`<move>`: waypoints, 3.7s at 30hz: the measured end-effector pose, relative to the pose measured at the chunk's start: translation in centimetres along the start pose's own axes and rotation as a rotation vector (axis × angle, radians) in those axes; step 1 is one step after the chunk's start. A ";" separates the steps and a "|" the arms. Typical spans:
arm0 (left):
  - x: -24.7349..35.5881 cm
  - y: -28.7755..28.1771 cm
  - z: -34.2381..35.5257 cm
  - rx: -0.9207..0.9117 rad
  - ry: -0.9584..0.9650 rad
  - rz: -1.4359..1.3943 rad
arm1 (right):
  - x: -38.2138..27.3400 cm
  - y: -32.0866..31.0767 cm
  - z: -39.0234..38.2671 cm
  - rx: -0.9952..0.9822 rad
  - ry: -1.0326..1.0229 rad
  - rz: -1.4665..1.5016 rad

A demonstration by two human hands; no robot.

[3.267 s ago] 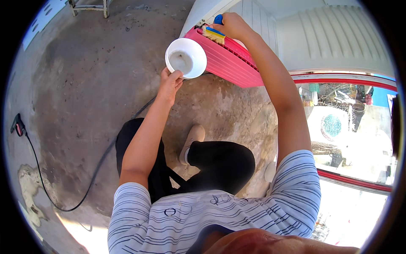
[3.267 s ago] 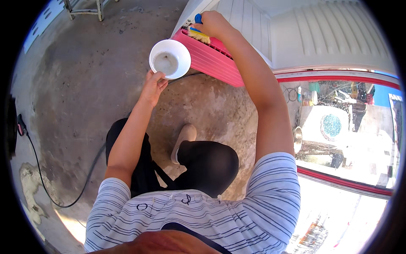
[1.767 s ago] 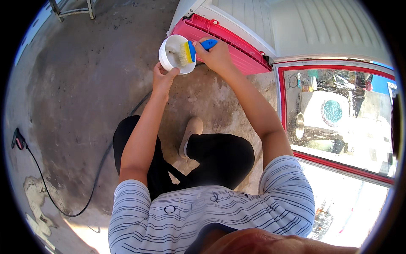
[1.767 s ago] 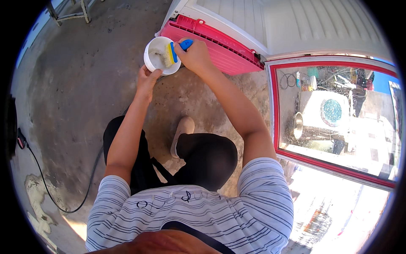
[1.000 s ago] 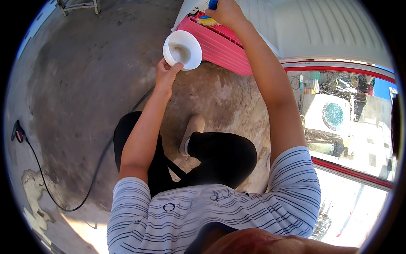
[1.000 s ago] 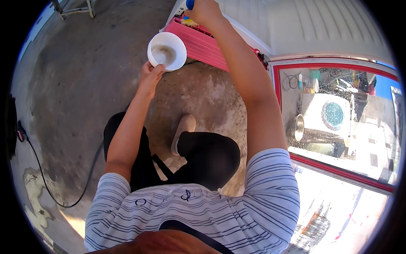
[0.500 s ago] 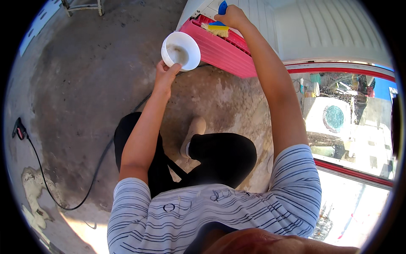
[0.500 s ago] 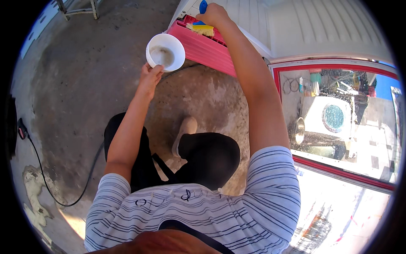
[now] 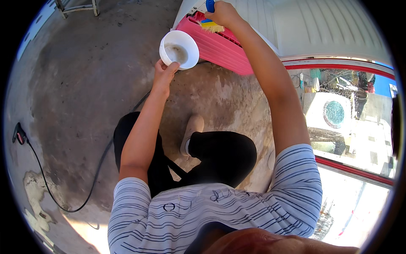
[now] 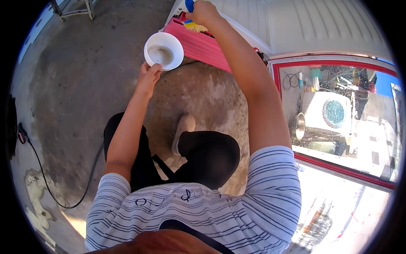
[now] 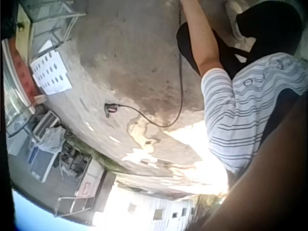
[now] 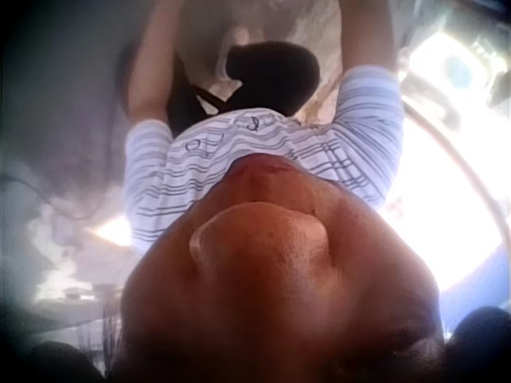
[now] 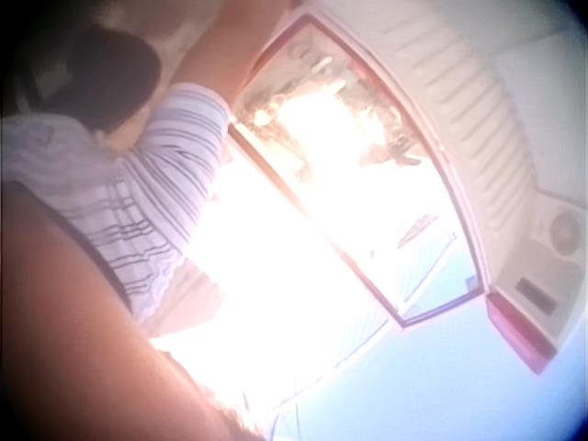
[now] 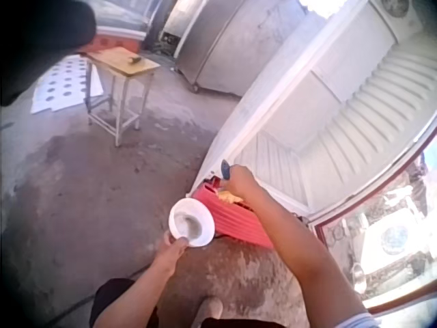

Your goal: The person applies a liquid from a bowl to the rubber seal and interior frame of an open refrigerator door using a paintbrush.

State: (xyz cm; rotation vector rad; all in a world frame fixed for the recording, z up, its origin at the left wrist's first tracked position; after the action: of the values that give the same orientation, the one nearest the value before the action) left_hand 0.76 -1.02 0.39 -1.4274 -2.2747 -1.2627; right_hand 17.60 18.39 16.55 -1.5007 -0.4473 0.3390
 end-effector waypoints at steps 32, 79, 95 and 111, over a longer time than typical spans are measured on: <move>0.7 -0.1 0.1 0.059 0.014 -0.055 | -0.1 -0.9 -2.3 -0.015 -0.055 -0.190; 0.3 -0.7 0.9 0.006 -0.049 0.032 | 2.5 -1.3 -6.4 0.022 0.134 -0.006; 0.2 -1.0 1.0 0.026 -0.043 0.016 | 4.3 -1.6 -6.2 -0.073 0.099 -0.165; 0.3 -1.5 1.0 0.015 -0.040 0.031 | 5.7 -2.2 -8.0 -0.158 0.151 -0.152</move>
State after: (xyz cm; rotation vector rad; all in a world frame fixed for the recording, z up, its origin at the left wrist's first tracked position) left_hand -0.38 -0.35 -0.95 -1.4903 -2.2735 -1.2165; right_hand 26.36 14.00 19.05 -1.6223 -0.4724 0.0710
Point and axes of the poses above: each hand's wrist, its own z-axis towards the middle knuckle, its own y-axis out of the palm, x = y × z, the point moved 1 cm from there along z, towards the middle knuckle, and after that the axes turned 15 degrees about -y, right-handed, at the moved point
